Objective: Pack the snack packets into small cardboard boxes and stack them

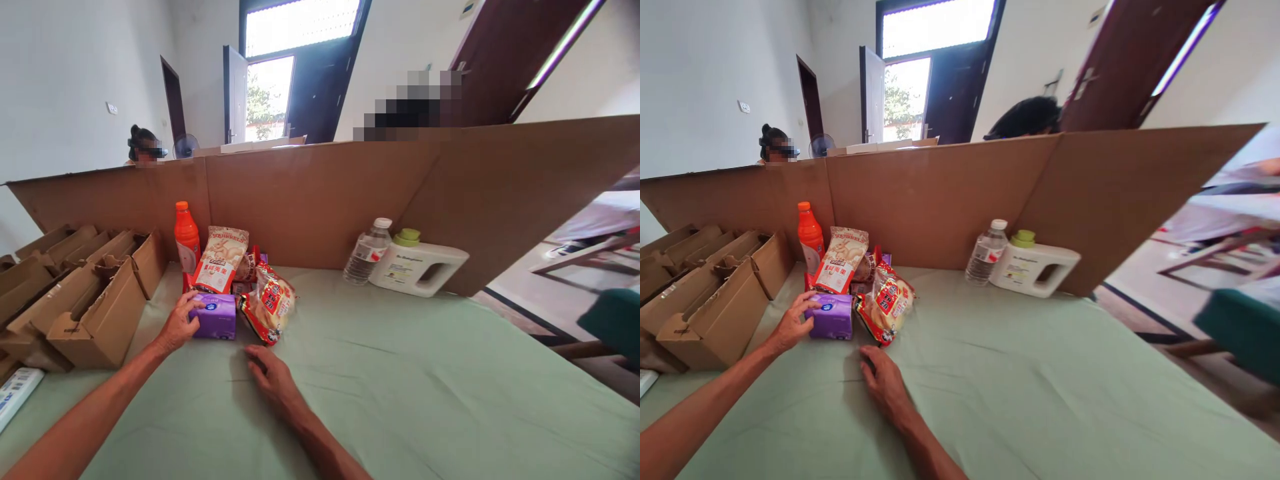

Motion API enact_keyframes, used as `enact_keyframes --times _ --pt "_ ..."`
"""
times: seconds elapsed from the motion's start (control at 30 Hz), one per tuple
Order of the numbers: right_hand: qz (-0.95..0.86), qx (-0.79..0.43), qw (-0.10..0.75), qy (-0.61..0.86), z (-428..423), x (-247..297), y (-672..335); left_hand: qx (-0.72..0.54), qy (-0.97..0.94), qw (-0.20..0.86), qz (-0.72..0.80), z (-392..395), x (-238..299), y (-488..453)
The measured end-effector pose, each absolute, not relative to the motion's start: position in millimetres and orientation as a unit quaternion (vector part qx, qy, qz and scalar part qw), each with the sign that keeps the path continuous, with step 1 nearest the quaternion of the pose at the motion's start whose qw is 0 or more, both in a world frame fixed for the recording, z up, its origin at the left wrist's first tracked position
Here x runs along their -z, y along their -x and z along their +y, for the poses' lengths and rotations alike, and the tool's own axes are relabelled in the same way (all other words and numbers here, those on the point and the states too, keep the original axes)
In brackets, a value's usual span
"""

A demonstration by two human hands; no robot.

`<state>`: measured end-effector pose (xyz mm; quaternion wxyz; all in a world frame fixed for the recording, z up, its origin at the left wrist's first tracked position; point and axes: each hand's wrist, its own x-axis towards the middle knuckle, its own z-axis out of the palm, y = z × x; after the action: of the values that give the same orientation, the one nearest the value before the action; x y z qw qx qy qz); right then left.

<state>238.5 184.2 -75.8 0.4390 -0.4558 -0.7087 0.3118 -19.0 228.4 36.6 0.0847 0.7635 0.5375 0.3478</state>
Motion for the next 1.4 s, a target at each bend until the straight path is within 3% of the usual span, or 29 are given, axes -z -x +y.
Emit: enact_keyframes --times 0.23,0.43,0.63,1.03,1.23,1.4 --pt "-0.716 -0.322 0.439 0.436 180.2 74.4 -245.0 -0.366 -0.735 -0.007 0.571 163.4 -25.3 26.2" --pt "-0.738 -0.33 0.419 0.414 184.2 78.0 -249.8 -0.315 -0.65 -0.271 0.637 114.6 -103.6 80.8" --pt "-0.723 -0.325 0.431 0.431 184.9 78.5 -246.2 -0.271 -0.573 -0.157 0.757 117.2 -137.1 126.1" --pt "-0.705 -0.352 0.43 0.441 177.3 64.7 -243.9 -0.355 -0.719 0.026 0.596 10.5 -153.7 101.9" --pt "-0.69 -0.366 0.436 0.446 160.7 50.0 -244.5 -0.382 -0.754 0.024 0.534 -9.1 -134.6 81.6" --pt "-0.682 -0.388 0.437 0.441 130.3 28.2 -237.9 -0.494 -0.656 0.045 0.569 -11.8 -95.0 99.9"
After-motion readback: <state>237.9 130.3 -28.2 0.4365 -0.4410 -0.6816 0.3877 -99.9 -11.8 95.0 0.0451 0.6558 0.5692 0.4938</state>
